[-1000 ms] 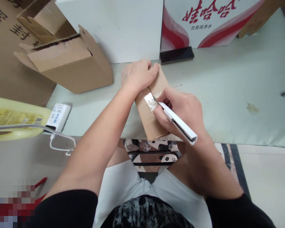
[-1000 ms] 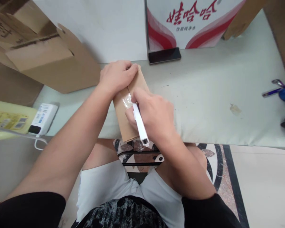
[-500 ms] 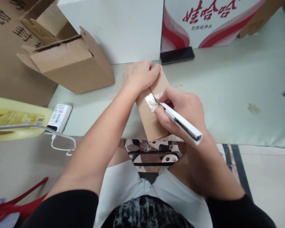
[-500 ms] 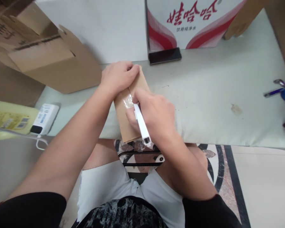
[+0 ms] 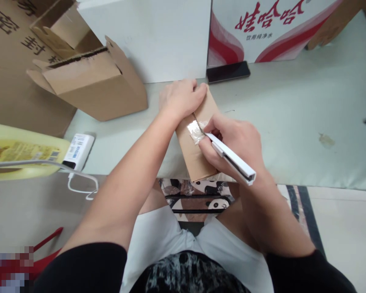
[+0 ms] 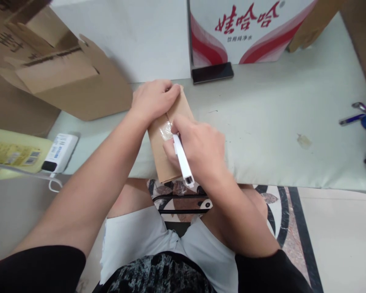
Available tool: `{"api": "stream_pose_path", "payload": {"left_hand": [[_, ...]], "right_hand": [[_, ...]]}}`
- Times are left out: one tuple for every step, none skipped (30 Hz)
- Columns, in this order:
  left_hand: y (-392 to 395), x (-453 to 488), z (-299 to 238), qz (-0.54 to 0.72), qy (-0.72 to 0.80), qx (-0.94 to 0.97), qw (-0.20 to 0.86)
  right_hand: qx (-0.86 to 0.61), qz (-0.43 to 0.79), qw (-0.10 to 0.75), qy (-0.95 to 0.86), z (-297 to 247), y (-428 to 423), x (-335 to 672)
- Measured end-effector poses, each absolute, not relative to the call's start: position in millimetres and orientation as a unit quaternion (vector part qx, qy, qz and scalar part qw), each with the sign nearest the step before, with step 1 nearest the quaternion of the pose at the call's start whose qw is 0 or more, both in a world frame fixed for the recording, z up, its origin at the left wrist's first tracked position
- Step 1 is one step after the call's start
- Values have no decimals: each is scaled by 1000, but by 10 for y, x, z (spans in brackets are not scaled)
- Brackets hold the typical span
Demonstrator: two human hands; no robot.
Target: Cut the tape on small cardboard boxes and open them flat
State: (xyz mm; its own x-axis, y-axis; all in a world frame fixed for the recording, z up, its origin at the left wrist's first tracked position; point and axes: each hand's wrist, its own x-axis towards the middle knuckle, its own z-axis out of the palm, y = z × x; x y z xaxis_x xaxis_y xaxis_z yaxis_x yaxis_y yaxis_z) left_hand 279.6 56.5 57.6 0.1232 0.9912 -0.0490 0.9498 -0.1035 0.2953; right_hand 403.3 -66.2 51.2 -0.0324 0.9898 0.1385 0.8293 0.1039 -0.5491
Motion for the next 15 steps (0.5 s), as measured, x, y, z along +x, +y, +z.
{"api": "stream_pose_path", "payload": {"left_hand": [[564,2794,577,82,656,739,130],[563,2793,578,83,655,739,132],[562,2791,578,84,655,739,133],[562,2791,578,85,656,738,134],[563,2790,578,86,656,737,135],[564,2789,577,87,656,737,135],[566,2789,574,89,656,737,136],[568,2788,571,91,656,737,137],[570,2786,567,93,656,736,138],[573,2784,563,95,656,736,139],[576,2782,558,96,656,735,139],[579,2780,553,97,657,735,139],[581,2778,548,97,657,735,139],[583,2776,543,97,657,735,138],[585,2775,540,97,656,736,136]], "right_hand": [[-649,166,251,-699,527,-667,4033],[-647,169,254,-698,539,-672,4034],[-646,170,260,-697,548,-676,4036],[-645,170,265,-696,551,-680,4038],[-644,169,270,-696,549,-682,4041],[-643,167,271,-697,541,-683,4043],[-642,164,270,-698,527,-682,4045],[-641,161,265,-702,512,-679,4047],[-641,156,258,-706,496,-674,4048],[-641,150,248,-711,482,-668,4047],[-642,144,237,-715,472,-662,4044],[-644,139,227,-717,469,-657,4040],[-647,137,218,-717,472,-655,4035],[-653,136,213,-714,480,-656,4030],[-657,137,212,-710,492,-660,4025]]}}
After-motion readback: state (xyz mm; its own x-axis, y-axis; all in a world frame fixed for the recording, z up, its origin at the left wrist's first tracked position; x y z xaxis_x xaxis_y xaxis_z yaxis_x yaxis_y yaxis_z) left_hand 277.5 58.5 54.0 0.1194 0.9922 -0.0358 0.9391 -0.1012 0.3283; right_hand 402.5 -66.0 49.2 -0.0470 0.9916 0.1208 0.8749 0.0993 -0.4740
